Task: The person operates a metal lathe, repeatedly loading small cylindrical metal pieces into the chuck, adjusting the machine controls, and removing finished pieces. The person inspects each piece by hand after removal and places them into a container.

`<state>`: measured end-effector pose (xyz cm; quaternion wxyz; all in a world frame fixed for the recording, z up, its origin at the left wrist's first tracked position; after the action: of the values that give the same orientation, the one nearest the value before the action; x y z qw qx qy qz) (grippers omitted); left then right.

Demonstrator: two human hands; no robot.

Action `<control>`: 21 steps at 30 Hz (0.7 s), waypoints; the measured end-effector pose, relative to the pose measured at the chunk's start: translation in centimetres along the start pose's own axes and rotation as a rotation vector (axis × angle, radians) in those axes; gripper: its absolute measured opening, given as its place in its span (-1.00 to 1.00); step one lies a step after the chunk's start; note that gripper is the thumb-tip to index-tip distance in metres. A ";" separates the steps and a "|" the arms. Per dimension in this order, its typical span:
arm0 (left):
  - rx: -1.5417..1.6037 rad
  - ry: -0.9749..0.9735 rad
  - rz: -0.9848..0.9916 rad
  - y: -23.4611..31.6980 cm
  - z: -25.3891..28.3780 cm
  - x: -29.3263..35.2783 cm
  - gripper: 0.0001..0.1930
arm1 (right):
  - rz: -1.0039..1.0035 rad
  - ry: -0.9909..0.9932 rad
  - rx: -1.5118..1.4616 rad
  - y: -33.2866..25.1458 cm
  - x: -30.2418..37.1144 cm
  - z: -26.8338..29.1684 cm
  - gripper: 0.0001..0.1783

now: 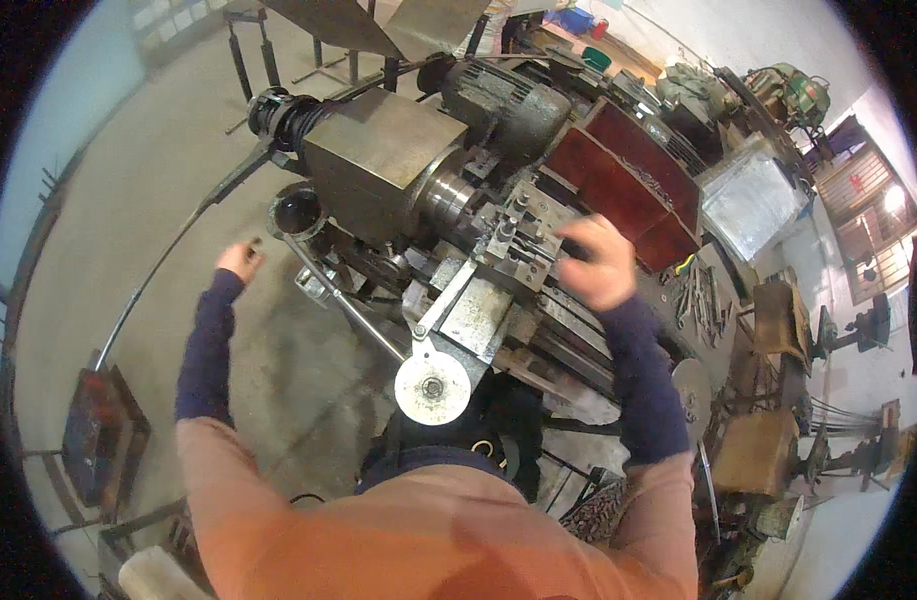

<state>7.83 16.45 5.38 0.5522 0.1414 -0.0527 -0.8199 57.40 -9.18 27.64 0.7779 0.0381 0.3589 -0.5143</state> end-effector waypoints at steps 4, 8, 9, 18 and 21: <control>-0.187 0.383 0.214 -2.8 14.4 1.9 -0.74 | -0.036 -0.281 0.168 0.6 -6.5 -8.7 -0.69; -0.410 0.078 0.447 -15.9 13.1 7.3 -0.62 | -0.274 -0.552 0.386 0.7 -9.1 -12.7 -0.74; -0.390 0.199 0.482 -14.7 12.1 7.9 -0.57 | -0.325 -0.578 0.375 1.4 -9.1 -12.7 -0.74; -0.261 0.157 0.707 4.4 11.9 14.4 -0.48 | -0.309 -0.545 0.371 1.7 -8.7 -12.7 -0.74; -0.302 0.178 0.691 7.6 11.7 15.2 -0.54 | -0.289 -0.514 0.426 1.5 -8.4 -11.6 -0.75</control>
<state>5.88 -1.31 15.76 0.8129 0.1031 0.0723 -0.5686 50.81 2.95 23.66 0.7368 0.0178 0.0383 -0.6748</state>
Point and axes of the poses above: each hand's wrist, its own x-axis away from the middle knuckle, its own z-axis out of the back of the hand, y = z × x, the point moved 3 cm from there along -x, towards the middle knuckle, and after that the axes turned 1 degree about -x, right-handed, at the moved point
